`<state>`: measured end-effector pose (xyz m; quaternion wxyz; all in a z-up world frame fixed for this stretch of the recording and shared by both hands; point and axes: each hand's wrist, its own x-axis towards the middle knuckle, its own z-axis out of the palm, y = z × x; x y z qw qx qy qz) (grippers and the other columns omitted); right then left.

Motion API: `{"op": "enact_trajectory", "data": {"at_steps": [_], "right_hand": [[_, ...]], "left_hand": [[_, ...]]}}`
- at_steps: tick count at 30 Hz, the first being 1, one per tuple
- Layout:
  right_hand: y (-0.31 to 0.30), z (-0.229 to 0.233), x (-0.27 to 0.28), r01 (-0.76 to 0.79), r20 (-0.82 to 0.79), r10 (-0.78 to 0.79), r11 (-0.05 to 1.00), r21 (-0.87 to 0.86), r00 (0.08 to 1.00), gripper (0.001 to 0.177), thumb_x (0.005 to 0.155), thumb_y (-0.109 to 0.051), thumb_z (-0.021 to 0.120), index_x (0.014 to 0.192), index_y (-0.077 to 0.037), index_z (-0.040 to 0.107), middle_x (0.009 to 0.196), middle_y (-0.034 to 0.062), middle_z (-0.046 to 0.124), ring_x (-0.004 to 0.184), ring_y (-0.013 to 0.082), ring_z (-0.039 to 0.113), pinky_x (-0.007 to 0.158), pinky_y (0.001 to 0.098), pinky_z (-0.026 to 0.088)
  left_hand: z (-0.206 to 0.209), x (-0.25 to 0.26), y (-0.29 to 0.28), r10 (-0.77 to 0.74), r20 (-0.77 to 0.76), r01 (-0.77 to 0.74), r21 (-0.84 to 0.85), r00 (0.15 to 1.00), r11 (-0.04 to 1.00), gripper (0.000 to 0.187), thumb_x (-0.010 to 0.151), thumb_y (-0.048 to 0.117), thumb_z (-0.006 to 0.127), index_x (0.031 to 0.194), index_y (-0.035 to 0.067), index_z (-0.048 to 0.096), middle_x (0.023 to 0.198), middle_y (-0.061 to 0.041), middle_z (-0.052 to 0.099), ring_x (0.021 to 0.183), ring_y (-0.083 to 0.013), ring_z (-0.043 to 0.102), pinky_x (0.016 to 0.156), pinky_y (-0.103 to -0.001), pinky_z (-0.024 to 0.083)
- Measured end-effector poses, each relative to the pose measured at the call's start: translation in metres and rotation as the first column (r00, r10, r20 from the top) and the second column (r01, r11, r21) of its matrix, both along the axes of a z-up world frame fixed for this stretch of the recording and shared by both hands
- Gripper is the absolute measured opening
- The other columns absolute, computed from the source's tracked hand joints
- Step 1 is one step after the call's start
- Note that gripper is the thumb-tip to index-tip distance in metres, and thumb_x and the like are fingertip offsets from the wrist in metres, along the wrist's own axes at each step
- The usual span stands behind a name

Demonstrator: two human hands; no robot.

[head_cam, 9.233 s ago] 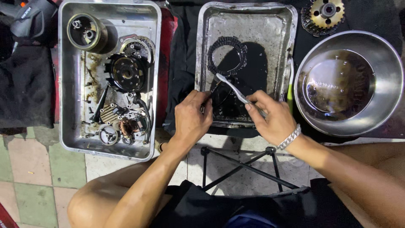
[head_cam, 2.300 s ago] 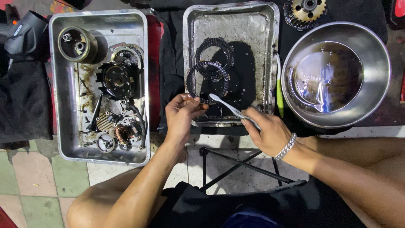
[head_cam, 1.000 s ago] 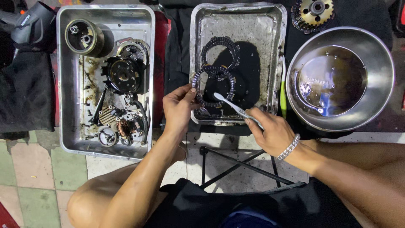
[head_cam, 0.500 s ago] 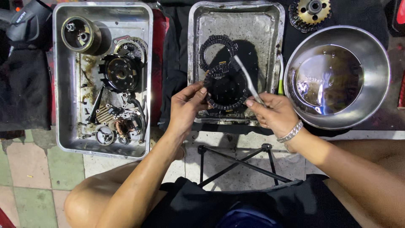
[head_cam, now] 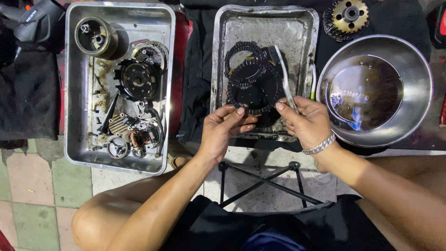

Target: The person scrubs a dark circular mechanical part with a toothbrush in a metal tray filled with liquid. They dip the part into a separate bowl of liquid and continue scrubbing.

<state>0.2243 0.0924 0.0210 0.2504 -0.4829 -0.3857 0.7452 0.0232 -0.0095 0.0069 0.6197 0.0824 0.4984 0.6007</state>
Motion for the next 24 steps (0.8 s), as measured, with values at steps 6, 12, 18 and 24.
{"op": "enact_trajectory", "data": {"at_steps": [6, 12, 18, 24], "right_hand": [[-0.002, 0.01, -0.002, -0.03, 0.099, 0.019, 0.994, 0.108, 0.995, 0.02, 0.094, -0.016, 0.073, 0.105, 0.0, 0.069, 0.07, -0.0061, 0.056, 0.052, 0.0001, 0.04, 0.044, 0.0199, 0.029], [0.0, 0.013, 0.001, -0.023, 0.074, 0.014, 0.992, 0.121, 0.997, 0.019, 0.096, -0.016, 0.073, 0.105, 0.0, 0.069, 0.069, -0.006, 0.054, 0.053, 0.0001, 0.04, 0.045, 0.0199, 0.029], [-0.001, 0.006, 0.004, -0.029, 0.125, 0.015, 0.993, 0.115, 0.992, 0.019, 0.094, -0.018, 0.073, 0.103, -0.003, 0.069, 0.069, -0.006, 0.056, 0.052, 0.0004, 0.041, 0.045, 0.0195, 0.03], [-0.011, 0.004, 0.007, -0.1, 0.058, 0.089, 0.964, 0.246, 0.994, 0.025, 0.107, -0.023, 0.065, 0.093, -0.003, 0.06, 0.069, -0.0037, 0.057, 0.056, 0.0016, 0.047, 0.049, 0.0195, 0.036]], "left_hand": [[0.006, -0.006, 0.001, -0.143, -0.143, 0.139, -0.038, 0.979, 0.99, 0.019, 0.1, 0.018, 0.066, 0.094, 0.0, 0.068, 0.09, -0.015, 0.077, 0.086, -0.0215, 0.078, 0.073, -0.032, 0.064], [0.007, -0.007, 0.006, -0.215, -0.172, 0.218, -0.004, 0.961, 0.976, 0.015, 0.098, 0.014, 0.068, 0.099, 0.0, 0.069, 0.091, -0.014, 0.076, 0.085, -0.0188, 0.075, 0.072, -0.03, 0.062], [0.009, -0.001, 0.004, -0.179, -0.171, 0.182, -0.002, 0.969, 0.983, 0.014, 0.098, 0.013, 0.068, 0.101, 0.0, 0.066, 0.095, -0.013, 0.076, 0.09, -0.0198, 0.076, 0.075, -0.03, 0.062], [0.021, -0.009, 0.009, -0.059, -0.146, 0.068, 0.054, 0.988, 0.996, 0.011, 0.099, 0.011, 0.065, 0.103, 0.001, 0.065, 0.097, -0.014, 0.076, 0.092, -0.0218, 0.077, 0.077, -0.032, 0.063]]}}
